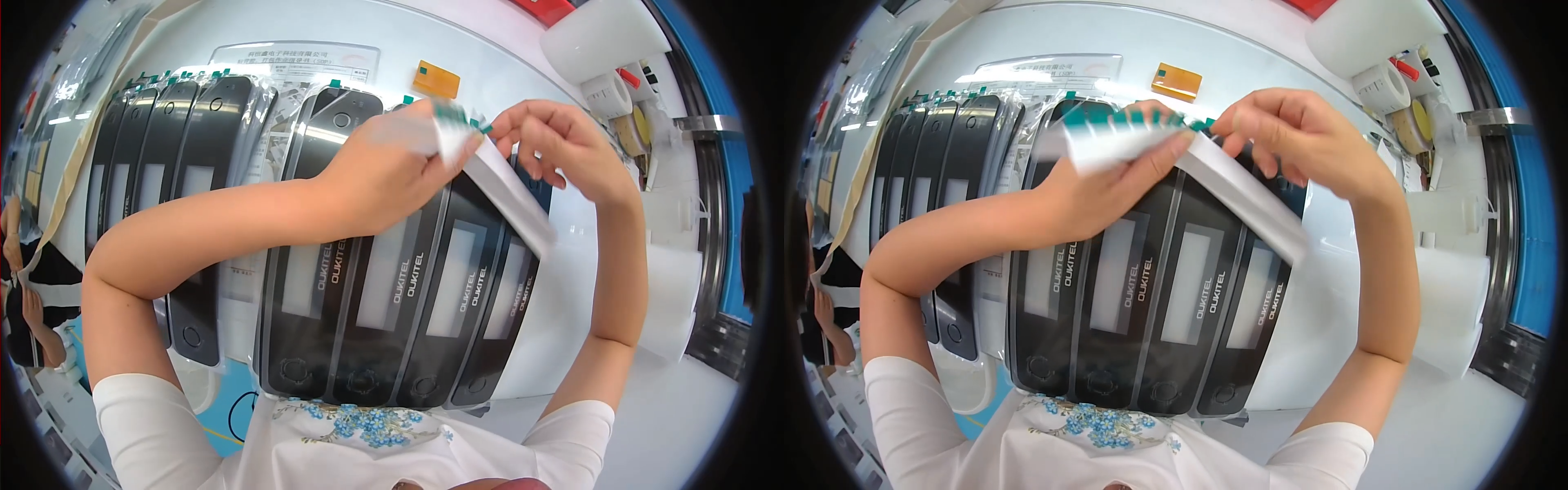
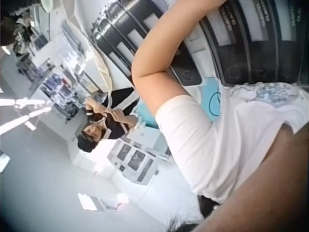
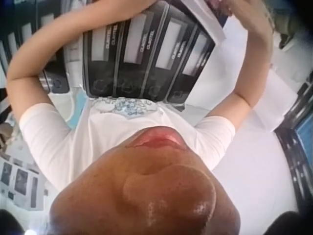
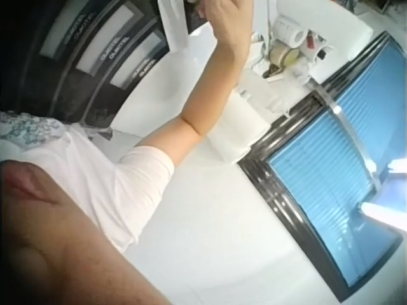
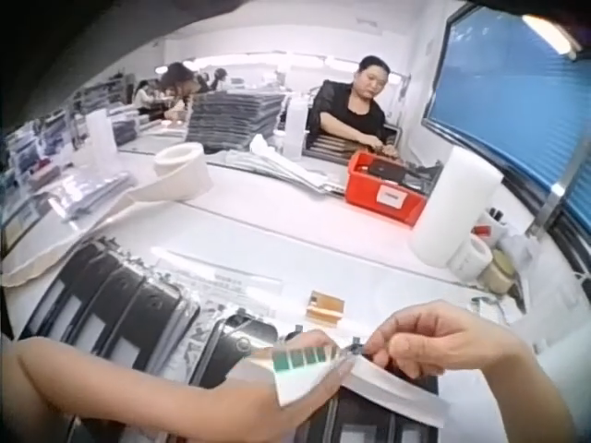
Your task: Applying small green and white adhesive labels or tabs to the top edge of black electronic device housings.
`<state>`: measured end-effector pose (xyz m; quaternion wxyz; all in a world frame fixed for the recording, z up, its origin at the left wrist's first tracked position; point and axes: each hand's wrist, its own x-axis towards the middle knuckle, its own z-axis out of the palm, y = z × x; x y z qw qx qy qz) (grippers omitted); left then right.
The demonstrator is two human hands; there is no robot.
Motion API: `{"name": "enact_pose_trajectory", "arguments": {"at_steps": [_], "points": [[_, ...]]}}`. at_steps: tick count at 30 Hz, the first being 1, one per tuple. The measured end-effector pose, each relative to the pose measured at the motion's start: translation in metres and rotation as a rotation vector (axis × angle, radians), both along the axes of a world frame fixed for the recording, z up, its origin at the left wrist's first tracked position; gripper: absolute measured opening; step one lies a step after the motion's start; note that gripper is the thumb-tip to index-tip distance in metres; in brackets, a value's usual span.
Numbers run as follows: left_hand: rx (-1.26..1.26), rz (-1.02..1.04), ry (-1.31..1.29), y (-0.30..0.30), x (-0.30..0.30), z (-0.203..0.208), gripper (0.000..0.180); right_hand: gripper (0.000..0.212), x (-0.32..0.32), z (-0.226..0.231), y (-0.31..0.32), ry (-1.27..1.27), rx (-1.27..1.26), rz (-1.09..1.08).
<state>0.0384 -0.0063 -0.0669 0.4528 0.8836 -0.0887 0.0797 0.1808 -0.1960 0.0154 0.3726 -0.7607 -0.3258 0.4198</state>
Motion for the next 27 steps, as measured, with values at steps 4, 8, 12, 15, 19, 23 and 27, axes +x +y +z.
{"name": "enact_pose_trajectory", "arguments": {"at_steps": [4, 8, 12, 15, 19, 23, 27], "points": [[-0.614, -0.039, 0.177, -0.015, -0.007, 0.017, 0.033, 0.014, -0.018, -0.007, -0.018, -0.084, 0.118, 0.103], [-0.563, -0.028, 0.155, -0.021, -0.008, 0.019, 0.033, 0.017, -0.023, 0.004, -0.020, 0.047, 0.039, -0.099], [-0.557, -0.024, 0.150, -0.031, -0.009, 0.020, 0.034, 0.022, -0.023, -0.001, -0.030, 0.031, 0.190, -0.066], [-0.448, -0.031, 0.136, -0.040, -0.006, 0.015, 0.033, 0.023, -0.012, -0.001, -0.052, 0.021, 0.349, -0.018], [0.130, -0.203, -0.360, -0.052, 0.011, 0.009, 0.025, 0.023, 0.012, -0.013, -0.068, -0.131, 0.120, -0.133], [0.411, -0.156, -0.268, -0.060, 0.025, 0.010, 0.031, 0.021, 0.018, -0.017, -0.067, -0.163, -0.046, -0.175], [0.530, -0.220, -0.217, -0.060, 0.030, 0.003, 0.045, 0.020, 0.022, -0.020, -0.063, -0.132, -0.069, -0.197]]}}
